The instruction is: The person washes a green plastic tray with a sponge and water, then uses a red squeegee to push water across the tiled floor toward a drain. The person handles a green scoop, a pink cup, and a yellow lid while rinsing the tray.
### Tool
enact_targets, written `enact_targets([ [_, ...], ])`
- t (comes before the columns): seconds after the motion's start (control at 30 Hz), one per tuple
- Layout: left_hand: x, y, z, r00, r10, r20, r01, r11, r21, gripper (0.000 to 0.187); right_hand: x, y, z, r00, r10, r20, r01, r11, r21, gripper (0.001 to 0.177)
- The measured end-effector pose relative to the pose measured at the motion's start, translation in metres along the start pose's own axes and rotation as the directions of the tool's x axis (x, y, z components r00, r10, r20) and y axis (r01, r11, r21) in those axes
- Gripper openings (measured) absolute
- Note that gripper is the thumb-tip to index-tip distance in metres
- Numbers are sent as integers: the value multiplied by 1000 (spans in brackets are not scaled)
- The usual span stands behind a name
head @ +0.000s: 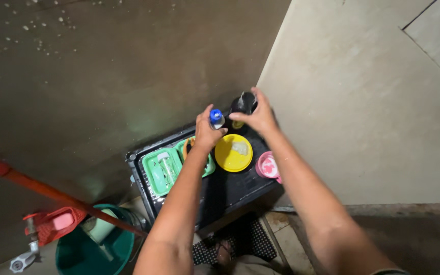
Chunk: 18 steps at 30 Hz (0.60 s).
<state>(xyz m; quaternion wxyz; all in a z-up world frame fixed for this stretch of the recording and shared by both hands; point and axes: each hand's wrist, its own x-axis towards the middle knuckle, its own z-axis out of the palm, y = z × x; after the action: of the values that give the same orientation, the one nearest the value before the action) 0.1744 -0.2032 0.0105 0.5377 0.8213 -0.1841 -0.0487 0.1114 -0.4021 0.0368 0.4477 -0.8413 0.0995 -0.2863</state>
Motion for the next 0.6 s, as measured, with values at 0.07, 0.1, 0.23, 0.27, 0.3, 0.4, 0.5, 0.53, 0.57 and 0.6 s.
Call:
enact_targets([
  [0.07, 11, -8, 13, 999, -1, -33, 1, 1000, 12, 74, -3, -5, 12, 999, 20, -30, -20, 1000, -4, 94],
  [0.1, 17, -12, 19, 998, -18, -57, 20, 999, 39, 63, -2, -7, 15, 997, 78, -9, -77, 995, 70, 86],
  [0.23, 17, -29, 38, 990, 18, -142, -16, 1000, 12, 48, 11, -6, 0, 985, 24, 171, -69, 962, 264, 70],
  [0.27, 19, -31, 40, 992, 18, -126, -16, 1000, 15, 48, 15, -5, -5, 982, -17, 186, -29, 970, 241, 71],
  [0.3, 21, -31, 42, 994, 18, -110, -16, 1000, 17, 48, 19, -3, -12, 978, -57, 202, 12, 976, 219, 72],
  [0.4, 23, -25, 46, 998, 17, -63, -15, 999, 30, 53, 30, 4, -22, 954, -81, 289, -11, 952, 305, 78],
  [0.5, 19, -16, 42, 999, -38, -15, 39, 998, 39, 86, 20, 5, -32, 956, -196, 216, 165, 974, 156, 101],
  [0.53, 17, -14, 34, 998, -67, -8, 67, 997, 43, 102, 13, 1, -31, 946, -272, 176, 267, 962, 51, 111],
  [0.57, 13, -13, 25, 999, -40, -8, 41, 997, 63, 103, 1, -4, -34, 978, -193, 77, 202, 970, -139, 108],
  [0.6, 6, -15, 14, 1000, -16, -10, 16, 996, 85, 105, -16, -10, -35, 991, -130, -34, 112, 943, -314, 106],
])
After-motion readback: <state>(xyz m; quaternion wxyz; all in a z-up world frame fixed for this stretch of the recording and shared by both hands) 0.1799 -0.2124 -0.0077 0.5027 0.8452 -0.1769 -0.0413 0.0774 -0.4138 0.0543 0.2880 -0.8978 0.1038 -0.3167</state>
